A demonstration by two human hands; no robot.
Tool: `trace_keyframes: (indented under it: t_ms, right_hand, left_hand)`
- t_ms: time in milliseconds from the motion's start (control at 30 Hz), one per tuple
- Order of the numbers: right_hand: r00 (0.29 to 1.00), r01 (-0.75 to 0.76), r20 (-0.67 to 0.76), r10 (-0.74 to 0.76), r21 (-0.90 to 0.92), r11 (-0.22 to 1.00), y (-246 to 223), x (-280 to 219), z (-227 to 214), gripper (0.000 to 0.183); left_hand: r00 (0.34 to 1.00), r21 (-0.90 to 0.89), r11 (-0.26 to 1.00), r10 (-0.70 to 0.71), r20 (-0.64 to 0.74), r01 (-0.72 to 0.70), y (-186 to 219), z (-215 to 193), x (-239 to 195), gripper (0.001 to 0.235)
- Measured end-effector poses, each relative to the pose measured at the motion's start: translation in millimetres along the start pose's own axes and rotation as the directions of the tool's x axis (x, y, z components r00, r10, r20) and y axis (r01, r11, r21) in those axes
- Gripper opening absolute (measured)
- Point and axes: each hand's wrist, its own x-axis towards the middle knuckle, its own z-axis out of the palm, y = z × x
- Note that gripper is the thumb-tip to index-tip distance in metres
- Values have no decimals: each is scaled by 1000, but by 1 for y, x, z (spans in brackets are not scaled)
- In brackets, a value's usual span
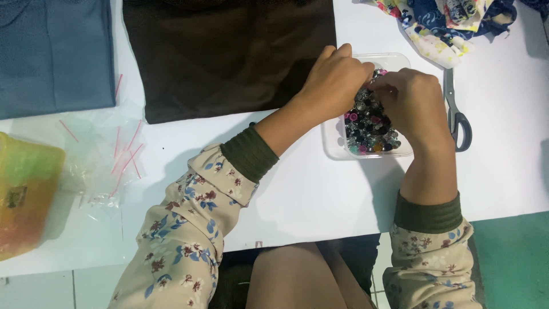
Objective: Sorting small black beads and placing them into small plastic bags
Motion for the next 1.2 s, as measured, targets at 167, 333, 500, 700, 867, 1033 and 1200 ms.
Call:
trace_keyframes:
  t_ms: [167, 333, 500, 700, 867, 1033, 1200]
  right_hand:
    - [997, -48, 64, 50, -23, 999, 3, -2, 4, 28]
    - [993, -57, 96, 68, -106, 993, 5, -2, 11, 20]
    - [985, -129, 86, 149, -199, 971, 9, -3, 17, 11]
    - [973, -158, 118, 201, -301, 940, 7, -2, 20, 22]
    - [994, -91, 42, 99, -150, 984, 1, -3, 9, 21]
    - [1000, -8, -9, 8, -25, 1000, -11, -2, -1, 23]
    - [992, 82, -108, -65, 168, 982, -37, 0, -11, 20]
  left_hand:
    - [999, -122, 992, -13, -47, 7, -3, 1, -4, 43]
    - [999, -121, 993, -14, -44, 9, -3, 4, -5, 41]
    - [996, -149, 989, -27, -84, 15, -5, 13, -4, 46]
    - [995, -156, 987, -48, -93, 33, -4, 10, -6, 38]
    - [994, -235, 971, -59, -88, 37, -2, 4, -11, 38]
    - [975, -305, 952, -82, -208, 15, -2, -11, -23, 28]
    - [930, -351, 935, -91, -357, -43, 0, -32, -50, 29]
